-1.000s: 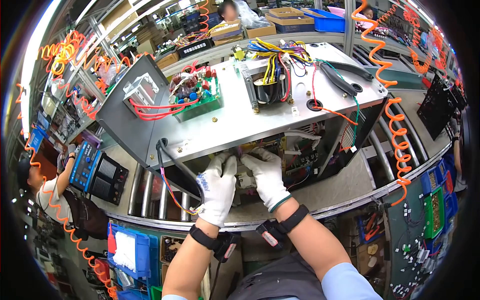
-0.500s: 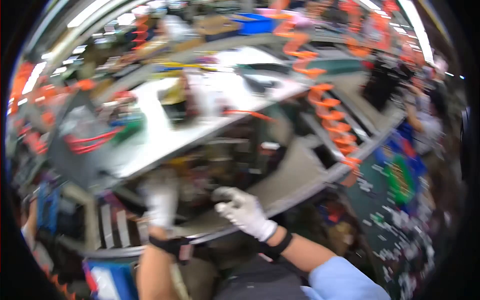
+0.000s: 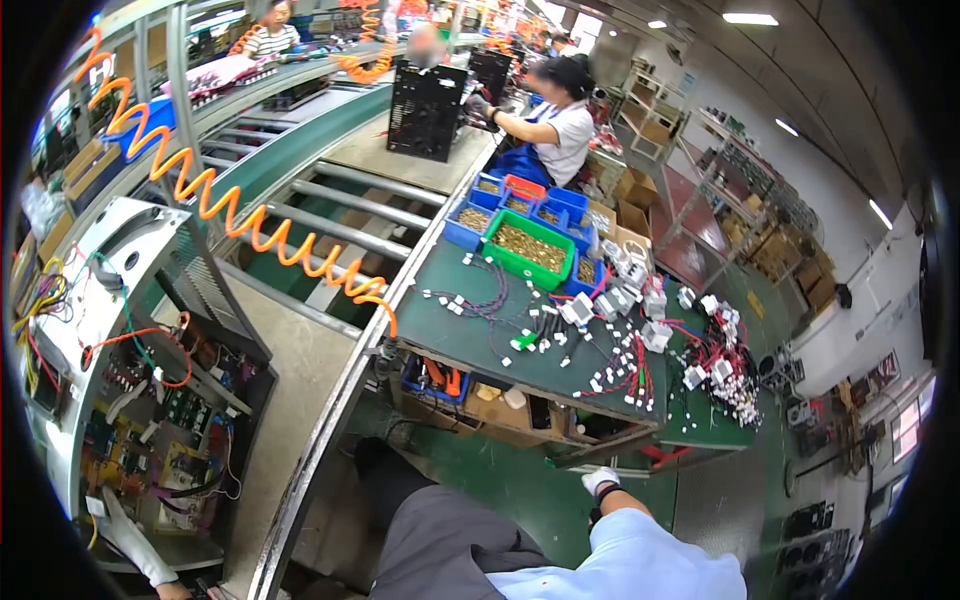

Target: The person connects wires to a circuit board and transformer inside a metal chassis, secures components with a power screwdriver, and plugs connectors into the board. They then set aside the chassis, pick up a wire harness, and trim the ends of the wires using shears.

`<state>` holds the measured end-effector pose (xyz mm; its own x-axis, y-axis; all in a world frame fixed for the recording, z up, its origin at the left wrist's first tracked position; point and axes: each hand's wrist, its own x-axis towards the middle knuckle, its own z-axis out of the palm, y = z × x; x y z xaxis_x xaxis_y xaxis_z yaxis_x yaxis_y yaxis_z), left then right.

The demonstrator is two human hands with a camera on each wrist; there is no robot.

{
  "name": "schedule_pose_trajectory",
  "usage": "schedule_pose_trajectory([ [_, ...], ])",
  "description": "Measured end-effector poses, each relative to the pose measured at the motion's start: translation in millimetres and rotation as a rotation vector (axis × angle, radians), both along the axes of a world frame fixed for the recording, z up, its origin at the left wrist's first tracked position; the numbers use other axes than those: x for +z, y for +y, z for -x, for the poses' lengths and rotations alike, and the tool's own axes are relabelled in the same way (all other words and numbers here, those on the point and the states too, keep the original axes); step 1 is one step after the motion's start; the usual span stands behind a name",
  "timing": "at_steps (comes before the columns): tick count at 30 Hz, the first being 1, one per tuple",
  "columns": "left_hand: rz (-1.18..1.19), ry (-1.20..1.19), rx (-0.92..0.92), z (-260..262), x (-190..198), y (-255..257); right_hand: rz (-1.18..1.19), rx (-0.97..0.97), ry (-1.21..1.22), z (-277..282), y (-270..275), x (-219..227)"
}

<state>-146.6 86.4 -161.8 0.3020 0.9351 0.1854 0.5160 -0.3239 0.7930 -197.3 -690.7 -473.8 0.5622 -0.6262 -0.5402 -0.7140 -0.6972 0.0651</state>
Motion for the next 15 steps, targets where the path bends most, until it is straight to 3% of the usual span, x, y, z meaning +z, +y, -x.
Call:
schedule_pose_trajectory([
  [1,0.067,0.139,-0.061,3,10,-3,0.022,-0.123,0.057,14,-3,14],
  [2,0.062,0.145,-0.074,4,-5,18,0.045,0.043,0.078,27,-21,-9],
  [4,-0.273,0.133,-0.207,17,-58,87,-0.156,0.166,0.054,26,-17,-9],
  [5,-0.285,-0.103,-0.199,13,-65,73,-0.261,0.184,0.045,19,-10,-17],
  [7,-0.322,-0.153,-0.355,15,-77,107,-0.248,0.268,-0.078,3,12,-35],
  [8,-0.35,-0.157,-0.335,18,-70,88,-0.331,0.205,-0.033,-13,38,-16],
  [10,-0.325,-0.104,-0.32,21,-60,74,-0.403,0.326,-0.044,-41,70,-11],
  [11,-0.008,-0.199,-0.281,21,-47,55,-0.422,0.371,-0.036,-57,87,-3],
  [13,-0.095,-0.502,-0.276,18,-64,56,-0.484,0.393,-0.066,-86,105,-10],
  [14,-0.102,-0.494,-0.259,21,-62,54,-0.483,0.411,-0.089,-104,112,-13],
  [15,-0.135,-0.358,-0.188,21,-44,35,-0.452,0.499,-0.208,-120,109,-44],
])
